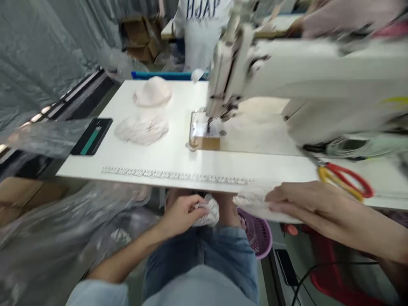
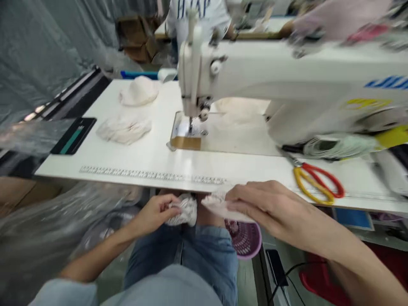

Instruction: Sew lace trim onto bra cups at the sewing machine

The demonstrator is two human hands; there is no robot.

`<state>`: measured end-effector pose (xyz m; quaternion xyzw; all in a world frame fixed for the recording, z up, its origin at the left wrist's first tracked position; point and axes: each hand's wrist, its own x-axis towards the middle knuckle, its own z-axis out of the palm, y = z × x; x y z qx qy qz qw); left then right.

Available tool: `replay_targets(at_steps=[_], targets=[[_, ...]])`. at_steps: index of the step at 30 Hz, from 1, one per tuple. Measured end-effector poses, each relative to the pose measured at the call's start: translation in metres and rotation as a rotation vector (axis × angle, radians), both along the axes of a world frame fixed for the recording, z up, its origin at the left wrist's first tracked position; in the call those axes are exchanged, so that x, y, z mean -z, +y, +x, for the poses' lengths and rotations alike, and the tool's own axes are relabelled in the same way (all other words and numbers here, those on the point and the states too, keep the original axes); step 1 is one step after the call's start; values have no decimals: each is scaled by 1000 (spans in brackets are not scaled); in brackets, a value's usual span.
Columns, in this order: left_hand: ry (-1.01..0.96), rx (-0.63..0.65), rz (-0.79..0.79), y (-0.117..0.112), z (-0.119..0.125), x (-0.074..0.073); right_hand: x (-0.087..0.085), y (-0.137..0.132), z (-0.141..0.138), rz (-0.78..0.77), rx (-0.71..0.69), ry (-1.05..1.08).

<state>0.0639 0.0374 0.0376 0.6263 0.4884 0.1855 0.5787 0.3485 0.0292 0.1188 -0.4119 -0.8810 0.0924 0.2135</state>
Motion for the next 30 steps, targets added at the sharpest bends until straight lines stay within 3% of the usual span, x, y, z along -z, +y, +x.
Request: replay_targets(at_steps=[3, 5, 7, 10, 14, 20, 26, 30], targets=[[-135, -68, -74, -1, 3, 5, 8, -9, -39, -421, -337, 229], [-209, -120, -134, -4, 3, 8, 23, -8, -65, -649, -418, 360], [-237, -165, -171, -7, 1, 9, 43, -4, -86, -734, -380, 407], [-251, -184, -226, -13, -7, 7, 71, 2, -103, -673, -204, 389], [-322, -115, -349, -18, -24, 5, 90, 3, -113, -647, -143, 363], [-269, -38, -341, -18, -43, 0, 92, 0, -124, -555, -149, 354], [-244, -20, -300, -24, -42, -3, 94, -3, -129, -562, -143, 360], [-256, -98, -319, -30, -34, -1, 100, -6, -131, -590, -121, 387]])
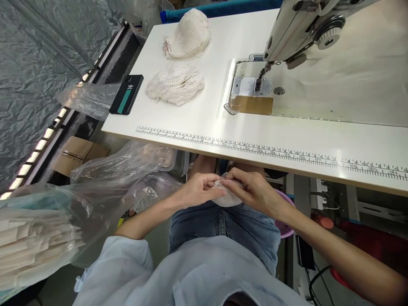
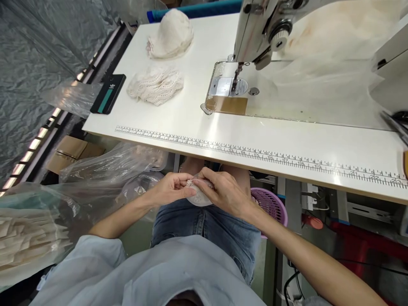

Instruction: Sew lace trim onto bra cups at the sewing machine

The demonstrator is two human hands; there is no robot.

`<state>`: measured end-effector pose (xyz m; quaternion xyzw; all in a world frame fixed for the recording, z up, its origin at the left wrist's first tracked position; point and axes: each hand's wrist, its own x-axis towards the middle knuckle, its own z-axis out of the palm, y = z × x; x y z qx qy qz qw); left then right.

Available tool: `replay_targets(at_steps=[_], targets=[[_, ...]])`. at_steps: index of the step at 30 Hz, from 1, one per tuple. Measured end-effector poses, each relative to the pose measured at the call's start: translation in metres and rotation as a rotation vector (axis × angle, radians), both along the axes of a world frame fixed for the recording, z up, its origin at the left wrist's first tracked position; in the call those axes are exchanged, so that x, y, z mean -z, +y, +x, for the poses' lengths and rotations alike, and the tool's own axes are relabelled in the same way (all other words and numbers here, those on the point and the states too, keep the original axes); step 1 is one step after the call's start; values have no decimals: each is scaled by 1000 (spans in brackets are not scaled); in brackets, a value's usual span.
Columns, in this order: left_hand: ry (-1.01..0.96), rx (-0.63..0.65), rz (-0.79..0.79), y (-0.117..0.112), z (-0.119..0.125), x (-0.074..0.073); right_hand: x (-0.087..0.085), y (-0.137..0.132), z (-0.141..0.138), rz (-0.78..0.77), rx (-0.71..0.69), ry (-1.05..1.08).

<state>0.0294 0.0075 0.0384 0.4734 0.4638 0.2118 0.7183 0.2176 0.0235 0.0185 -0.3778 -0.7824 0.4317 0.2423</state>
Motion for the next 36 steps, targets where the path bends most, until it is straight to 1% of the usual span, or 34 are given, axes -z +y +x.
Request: replay_targets(at_steps=[4, 7, 10, 13, 16, 19, 21, 23, 25, 27, 29, 31, 34, 36], targets=[[104, -80, 38, -1, 4, 5, 6, -1, 1, 32, 18, -29], [69, -84, -18, 3, 0, 9, 7, 0, 8, 20, 22, -62], [31, -45, -100, 7, -7, 14, 8, -1, 19, -57, 19, -11], [32, -1, -120, 10, -14, 16, 11, -4, 29, -123, 27, 25], [11, 53, -122, 12, -18, 15, 16, -5, 34, -106, 13, 26], [12, 104, -106, 14, -19, 11, 18, -1, 32, -44, -40, 109], [23, 128, -86, 15, -20, 8, 18, 4, 27, -44, -129, 146], [29, 135, -73, 14, -21, 6, 17, 9, 22, -98, -231, 121], [39, 116, -66, 13, -23, 6, 16, 13, 18, -176, -293, 64], [62, 90, -58, 11, -27, 7, 17, 14, 16, -251, -292, 32], [92, 90, -40, 10, -31, 8, 19, 14, 15, -291, -272, 48], [131, 142, -6, 11, -32, 7, 22, 13, 13, -291, -255, 70], [251, 277, 95, 16, -25, 3, 26, 12, 10, -246, -260, 47], [343, 312, 148, 20, -19, 1, 26, 12, 9, -222, -253, 11]])
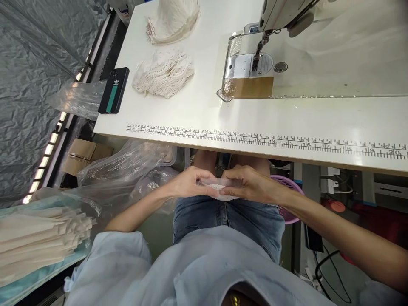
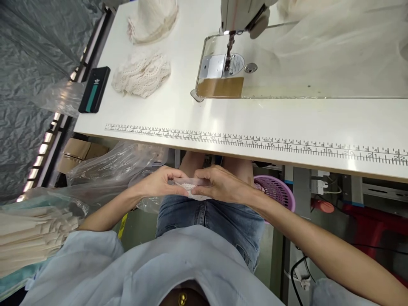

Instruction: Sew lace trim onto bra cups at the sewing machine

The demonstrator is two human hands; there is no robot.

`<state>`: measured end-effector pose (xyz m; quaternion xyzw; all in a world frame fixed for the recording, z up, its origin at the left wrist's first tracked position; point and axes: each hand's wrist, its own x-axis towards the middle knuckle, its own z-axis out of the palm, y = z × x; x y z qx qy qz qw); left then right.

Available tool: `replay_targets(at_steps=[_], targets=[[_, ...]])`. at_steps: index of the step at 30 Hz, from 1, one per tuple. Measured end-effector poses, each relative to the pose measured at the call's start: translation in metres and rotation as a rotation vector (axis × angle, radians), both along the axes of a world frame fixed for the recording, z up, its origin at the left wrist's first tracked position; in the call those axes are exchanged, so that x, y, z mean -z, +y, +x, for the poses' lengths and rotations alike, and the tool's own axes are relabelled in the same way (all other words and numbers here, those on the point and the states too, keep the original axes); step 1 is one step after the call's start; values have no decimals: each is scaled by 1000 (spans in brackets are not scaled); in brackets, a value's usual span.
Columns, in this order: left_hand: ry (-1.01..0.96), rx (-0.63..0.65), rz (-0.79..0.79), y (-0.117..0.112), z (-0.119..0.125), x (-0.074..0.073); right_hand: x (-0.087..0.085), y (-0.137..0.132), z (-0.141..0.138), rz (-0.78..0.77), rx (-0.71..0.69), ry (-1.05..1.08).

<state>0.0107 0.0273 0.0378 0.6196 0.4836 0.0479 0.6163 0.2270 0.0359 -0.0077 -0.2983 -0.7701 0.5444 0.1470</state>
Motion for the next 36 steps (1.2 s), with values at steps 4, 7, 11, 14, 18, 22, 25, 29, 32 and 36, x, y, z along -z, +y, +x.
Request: replay_targets(at_steps=[4, 7, 11, 14, 18, 22, 25, 29, 32, 36], targets=[[-4, -45, -39, 3, 4, 2, -5, 4, 10, -110, -47, -39], [-58, -71, -137, 2, -3, 7, -7, 6, 21, -306, -154, 12], [-107, -118, -260, -1, -15, 13, -5, 4, 25, -425, -186, 70], [-109, -147, -281, -4, -18, 15, -4, 1, 19, -362, -171, 54], [-109, -172, -274, -6, -21, 14, -4, 1, 11, -285, -149, 56], [-99, -189, -264, -7, -23, 11, -4, 2, 8, -302, -167, 117], [-96, -209, -263, -8, -23, 10, -3, 4, 9, -369, -181, 151], [-103, -229, -275, -8, -25, 9, -1, 6, 14, -423, -172, 171], [-126, -224, -290, -8, -26, 9, 0, 6, 20, -448, -160, 140], [-123, -194, -281, -9, -26, 10, 1, 6, 22, -481, -156, 130]])
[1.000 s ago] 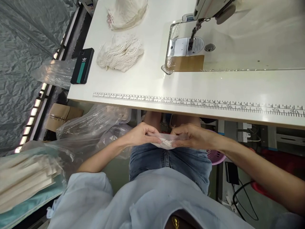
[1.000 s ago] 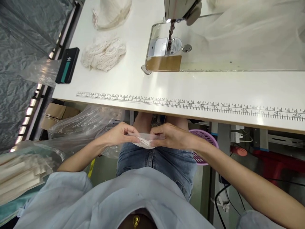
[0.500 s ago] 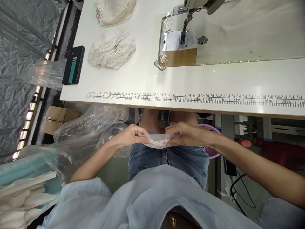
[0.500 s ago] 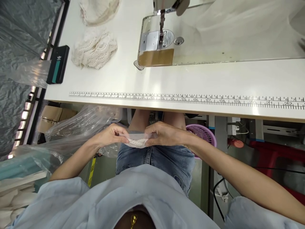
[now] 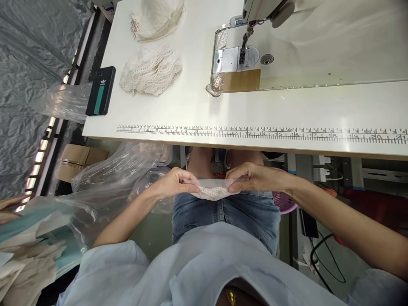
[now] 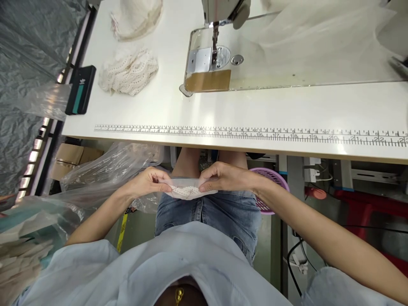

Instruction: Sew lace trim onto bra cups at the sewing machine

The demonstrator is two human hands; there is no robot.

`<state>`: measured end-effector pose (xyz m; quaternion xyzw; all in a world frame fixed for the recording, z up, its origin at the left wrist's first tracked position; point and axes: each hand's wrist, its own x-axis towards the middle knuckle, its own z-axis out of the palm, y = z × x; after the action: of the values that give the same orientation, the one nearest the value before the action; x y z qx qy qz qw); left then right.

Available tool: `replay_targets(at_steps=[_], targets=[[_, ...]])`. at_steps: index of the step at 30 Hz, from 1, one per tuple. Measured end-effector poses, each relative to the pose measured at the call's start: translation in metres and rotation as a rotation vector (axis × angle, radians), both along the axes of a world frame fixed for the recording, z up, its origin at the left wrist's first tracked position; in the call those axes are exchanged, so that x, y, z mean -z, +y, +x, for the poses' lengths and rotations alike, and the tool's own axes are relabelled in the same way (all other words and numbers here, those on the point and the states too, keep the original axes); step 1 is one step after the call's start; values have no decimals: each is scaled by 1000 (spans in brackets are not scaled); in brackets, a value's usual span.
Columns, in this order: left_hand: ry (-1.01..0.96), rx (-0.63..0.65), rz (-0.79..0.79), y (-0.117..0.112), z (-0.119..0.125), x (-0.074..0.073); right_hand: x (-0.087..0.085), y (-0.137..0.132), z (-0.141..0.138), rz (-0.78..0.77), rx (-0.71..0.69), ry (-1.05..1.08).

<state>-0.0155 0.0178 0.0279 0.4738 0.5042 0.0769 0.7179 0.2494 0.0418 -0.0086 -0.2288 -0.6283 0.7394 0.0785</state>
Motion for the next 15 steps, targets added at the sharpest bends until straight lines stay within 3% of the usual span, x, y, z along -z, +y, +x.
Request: replay_targets(at_steps=[15], targets=[[20, -49, -8, -2, 1, -2, 4, 1, -10, -32, 43, 11]])
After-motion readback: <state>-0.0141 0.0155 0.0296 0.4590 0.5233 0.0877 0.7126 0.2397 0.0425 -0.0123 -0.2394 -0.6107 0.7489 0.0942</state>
